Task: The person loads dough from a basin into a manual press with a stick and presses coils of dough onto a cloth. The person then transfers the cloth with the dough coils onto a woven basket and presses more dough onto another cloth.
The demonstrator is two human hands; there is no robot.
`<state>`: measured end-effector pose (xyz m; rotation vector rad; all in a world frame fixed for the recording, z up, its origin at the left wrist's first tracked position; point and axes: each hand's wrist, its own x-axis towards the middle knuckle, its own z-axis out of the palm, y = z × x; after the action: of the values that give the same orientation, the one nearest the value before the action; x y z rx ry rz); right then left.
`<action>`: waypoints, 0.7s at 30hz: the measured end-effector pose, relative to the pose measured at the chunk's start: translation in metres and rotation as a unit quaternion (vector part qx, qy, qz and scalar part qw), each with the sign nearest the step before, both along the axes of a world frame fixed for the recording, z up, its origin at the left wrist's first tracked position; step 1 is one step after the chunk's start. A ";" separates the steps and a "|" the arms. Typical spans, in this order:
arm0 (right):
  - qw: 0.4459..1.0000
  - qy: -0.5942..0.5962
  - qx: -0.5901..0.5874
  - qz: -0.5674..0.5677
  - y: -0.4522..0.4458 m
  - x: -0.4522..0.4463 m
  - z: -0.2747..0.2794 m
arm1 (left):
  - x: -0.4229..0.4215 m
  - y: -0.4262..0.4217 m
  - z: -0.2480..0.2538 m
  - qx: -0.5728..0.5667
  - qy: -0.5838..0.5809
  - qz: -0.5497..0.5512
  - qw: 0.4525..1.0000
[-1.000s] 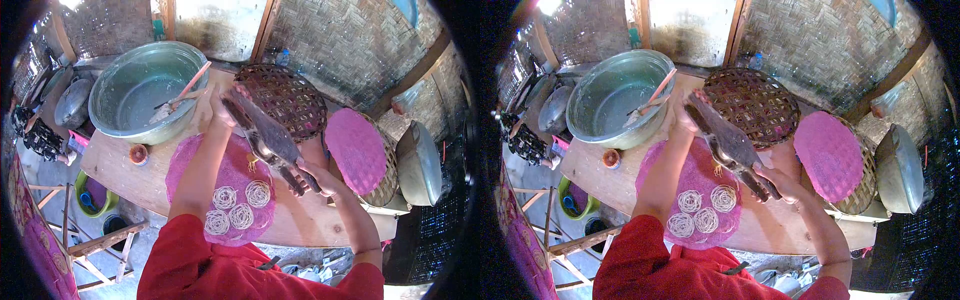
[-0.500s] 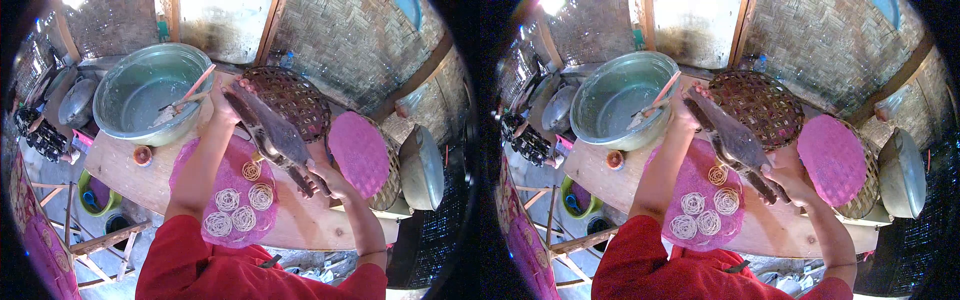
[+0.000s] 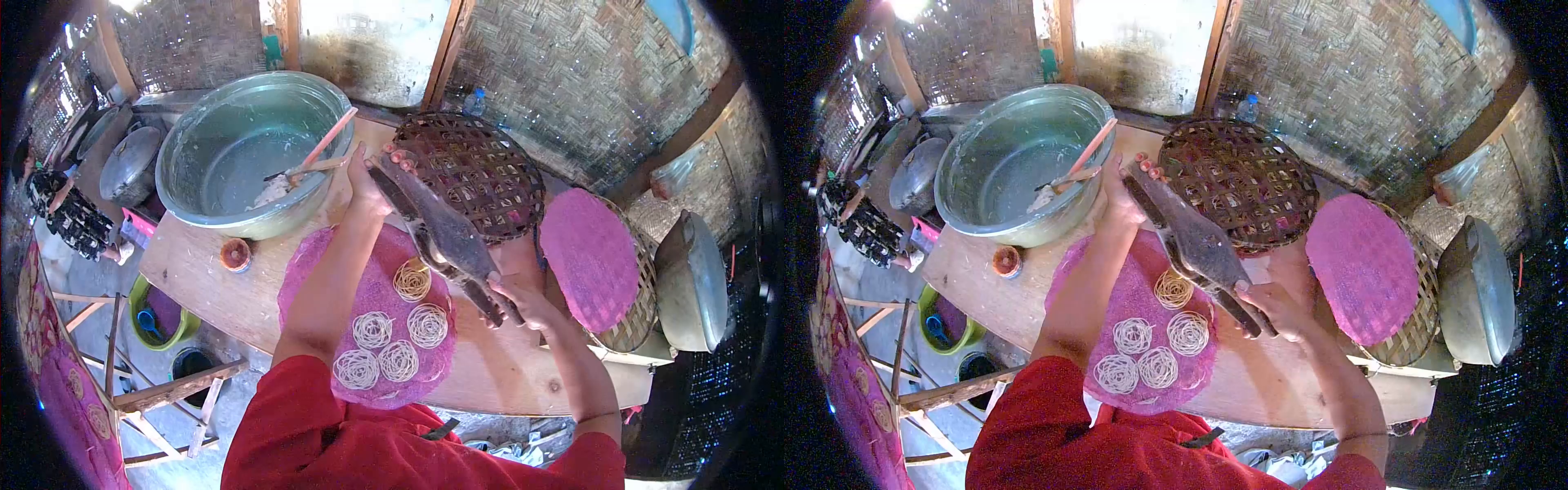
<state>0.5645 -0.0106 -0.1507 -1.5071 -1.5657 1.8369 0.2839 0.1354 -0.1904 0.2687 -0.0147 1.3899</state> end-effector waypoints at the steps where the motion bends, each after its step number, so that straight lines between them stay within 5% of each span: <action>1: 1.000 0.002 0.007 0.001 0.001 -0.004 -0.005 | -0.004 -0.001 -0.002 0.000 0.003 0.003 1.000; 12: 0.998 -0.002 -0.066 -0.009 -0.022 0.014 0.001 | 0.017 -0.034 -0.041 -0.066 -0.039 0.015 0.997; 17: 0.996 0.049 0.005 0.069 -0.045 0.043 0.019 | 0.018 -0.065 0.035 0.066 -0.042 0.010 0.997; 20: 0.944 0.306 -0.112 -0.047 -0.067 0.037 0.014 | -0.021 -0.109 0.106 0.235 -0.031 -0.025 0.971; 21: 0.971 0.226 -0.057 -0.060 -0.076 0.041 -0.017 | -0.035 -0.132 0.124 0.240 0.004 0.022 0.970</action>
<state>0.6059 -0.0866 -0.1680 -1.0896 -1.1480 2.0447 0.2484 0.0035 -0.0663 0.6803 -0.3449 1.4162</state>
